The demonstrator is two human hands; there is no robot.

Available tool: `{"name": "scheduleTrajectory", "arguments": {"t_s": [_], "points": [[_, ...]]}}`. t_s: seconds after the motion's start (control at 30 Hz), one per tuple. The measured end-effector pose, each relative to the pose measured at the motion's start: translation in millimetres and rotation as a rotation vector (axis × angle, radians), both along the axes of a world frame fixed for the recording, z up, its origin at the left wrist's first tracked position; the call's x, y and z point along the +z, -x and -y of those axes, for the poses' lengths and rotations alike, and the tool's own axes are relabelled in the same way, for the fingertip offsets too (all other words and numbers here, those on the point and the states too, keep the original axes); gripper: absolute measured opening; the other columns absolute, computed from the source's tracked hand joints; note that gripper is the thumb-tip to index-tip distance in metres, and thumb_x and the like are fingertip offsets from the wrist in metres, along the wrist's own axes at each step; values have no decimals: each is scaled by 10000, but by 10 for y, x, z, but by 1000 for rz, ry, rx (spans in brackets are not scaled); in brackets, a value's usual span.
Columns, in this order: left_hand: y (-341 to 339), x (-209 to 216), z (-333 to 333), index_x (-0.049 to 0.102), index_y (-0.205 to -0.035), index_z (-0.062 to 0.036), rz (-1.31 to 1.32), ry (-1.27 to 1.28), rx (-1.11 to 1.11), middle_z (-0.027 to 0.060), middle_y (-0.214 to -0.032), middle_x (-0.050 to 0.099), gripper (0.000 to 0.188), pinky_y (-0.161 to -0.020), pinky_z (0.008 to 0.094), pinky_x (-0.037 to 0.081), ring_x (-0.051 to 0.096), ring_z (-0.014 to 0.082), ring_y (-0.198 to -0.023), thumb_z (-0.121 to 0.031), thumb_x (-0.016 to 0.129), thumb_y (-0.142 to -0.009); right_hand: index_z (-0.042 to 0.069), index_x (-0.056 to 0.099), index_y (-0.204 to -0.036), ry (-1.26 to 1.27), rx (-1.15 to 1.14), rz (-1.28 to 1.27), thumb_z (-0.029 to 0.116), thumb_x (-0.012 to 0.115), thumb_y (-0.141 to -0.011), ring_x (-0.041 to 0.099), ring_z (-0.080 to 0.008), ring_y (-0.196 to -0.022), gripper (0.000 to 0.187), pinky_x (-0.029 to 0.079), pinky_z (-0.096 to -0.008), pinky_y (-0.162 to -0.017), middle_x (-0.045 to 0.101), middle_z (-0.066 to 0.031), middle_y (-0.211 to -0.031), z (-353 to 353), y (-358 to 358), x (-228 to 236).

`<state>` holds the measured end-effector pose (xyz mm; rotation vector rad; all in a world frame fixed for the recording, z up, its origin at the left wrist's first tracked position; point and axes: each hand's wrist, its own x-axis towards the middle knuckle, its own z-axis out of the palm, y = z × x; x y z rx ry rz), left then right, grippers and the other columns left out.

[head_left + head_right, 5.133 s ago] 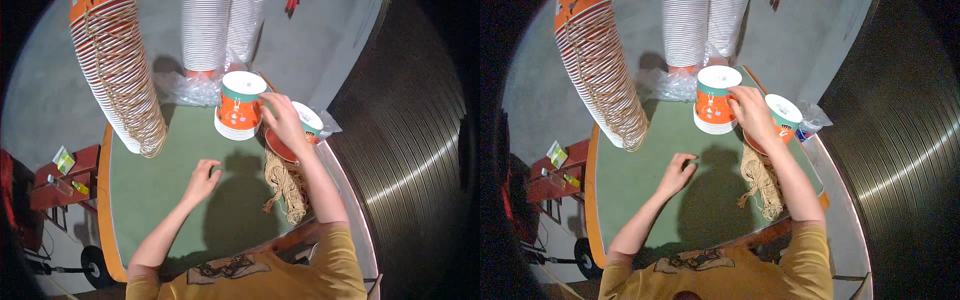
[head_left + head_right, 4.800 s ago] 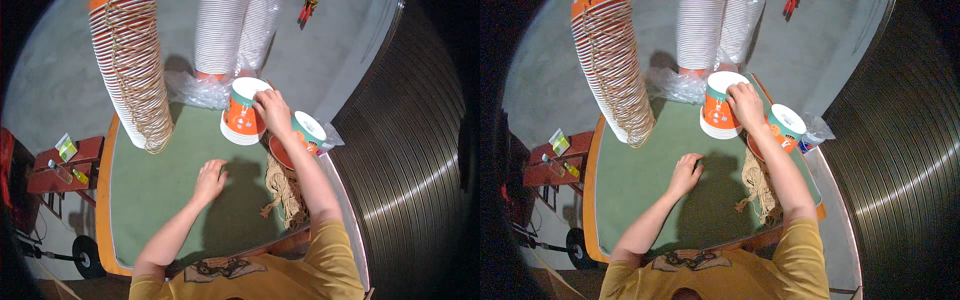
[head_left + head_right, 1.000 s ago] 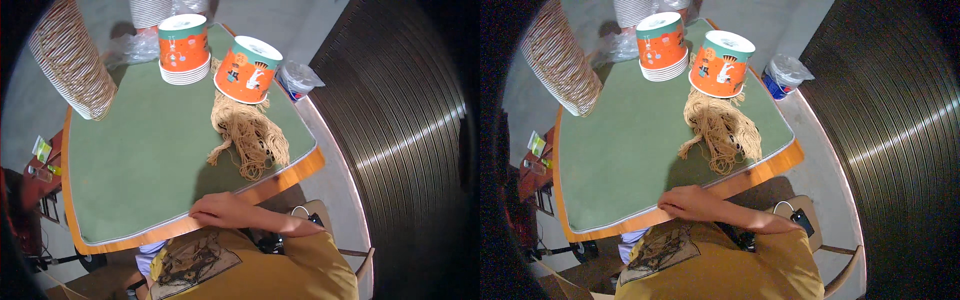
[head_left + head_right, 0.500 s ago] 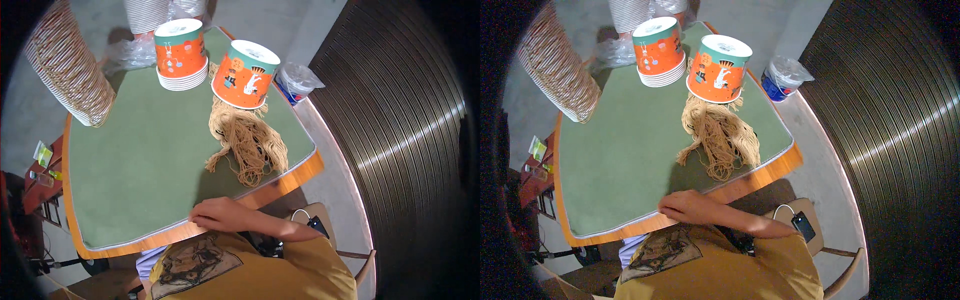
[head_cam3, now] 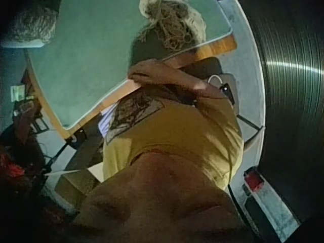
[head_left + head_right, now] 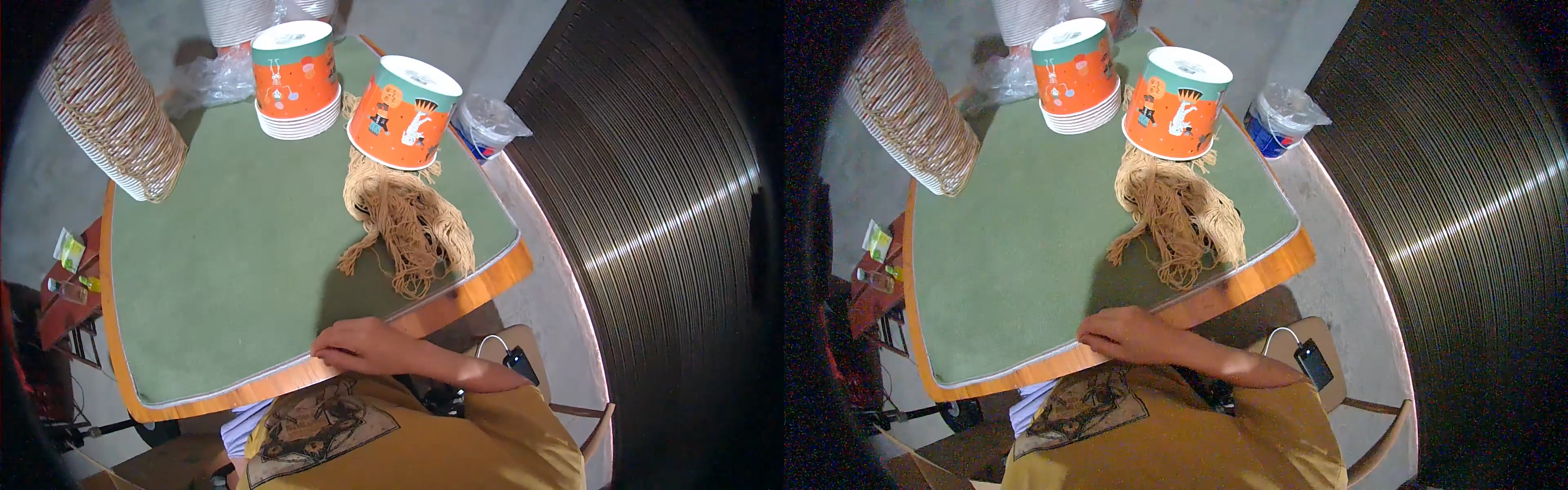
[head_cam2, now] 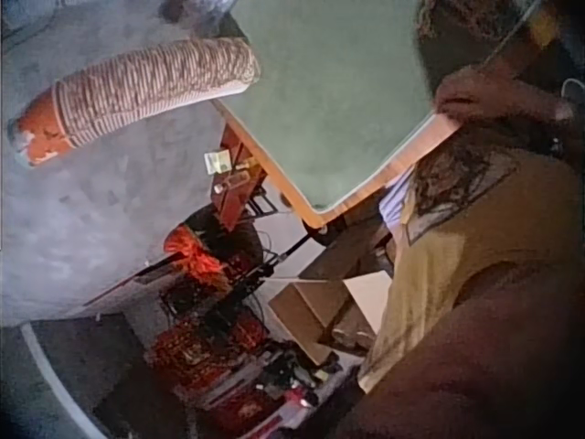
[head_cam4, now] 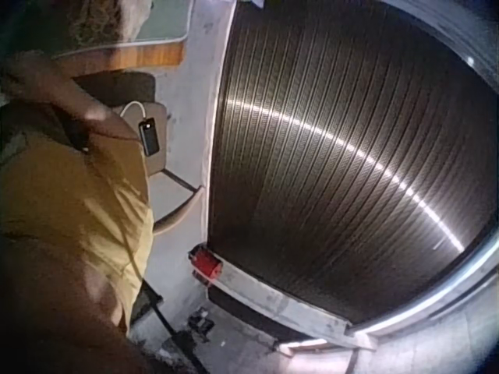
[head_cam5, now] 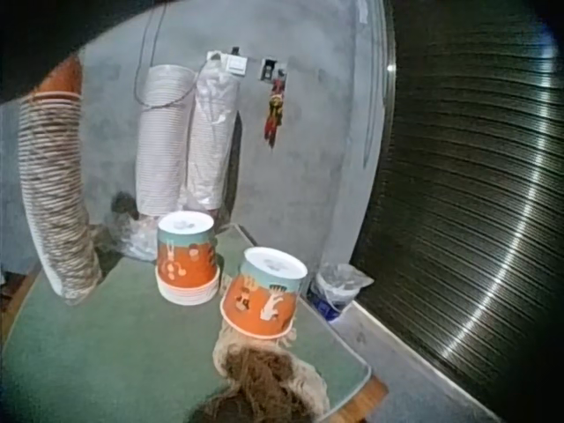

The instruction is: The person threads a rope through pre-punched holes in paper cups and ties knots to secure them. They handle multiple cups, pull the rope through, and tie off the ends. The finished cup is placed on a stack of similar cups.

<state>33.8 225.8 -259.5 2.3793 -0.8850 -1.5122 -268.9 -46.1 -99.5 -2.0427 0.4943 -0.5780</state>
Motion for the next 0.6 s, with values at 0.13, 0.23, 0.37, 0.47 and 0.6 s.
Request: {"name": "scheduleTrajectory", "arguments": {"t_s": [0.13,0.23,0.37,0.47,0.6], "points": [[-39,0,37,635,-1157,-91,2,2,-15,132,-1070,685,304,-775,377,520,669,262,-877,-227,587,-889,60,636,-1016,5,-4,4,219,575,-947,653,-336,-844,184,520,-442,-748,659,-146,-889,2,4,-30],[-43,-21,30,637,-1152,-92,5,-3,-38,133,-1066,686,300,-769,380,522,671,264,-873,-223,590,-886,65,637,-1024,26,-24,6,222,575,-946,651,-332,-849,186,521,-437,-746,660,-140,-888,-12,25,-55],[-51,-53,0,639,-1144,-94,6,-5,-55,134,-1060,688,293,-760,383,525,673,266,-868,-219,593,-883,68,670,-1021,187,-205,-53,153,618,-919,664,-276,-861,143,532,-364,-736,675,-109,-945,-10,242,57],[-96,-26,-9,641,-1138,-95,10,-5,-98,134,-1055,689,288,-754,385,526,675,268,-865,-215,596,-880,54,653,-982,341,-603,-147,119,631,-886,641,-310,-876,118,525,-400,-745,656,-116,-916,14,685,23],[-139,126,11,643,-1130,-96,18,0,-178,136,-1050,690,282,-746,389,529,678,271,-860,-210,600,-876,35,650,-1043,495,-910,-306,65,659,-857,630,-314,-876,189,516,-381,-748,647,-128,-948,143,1163,77]]}}
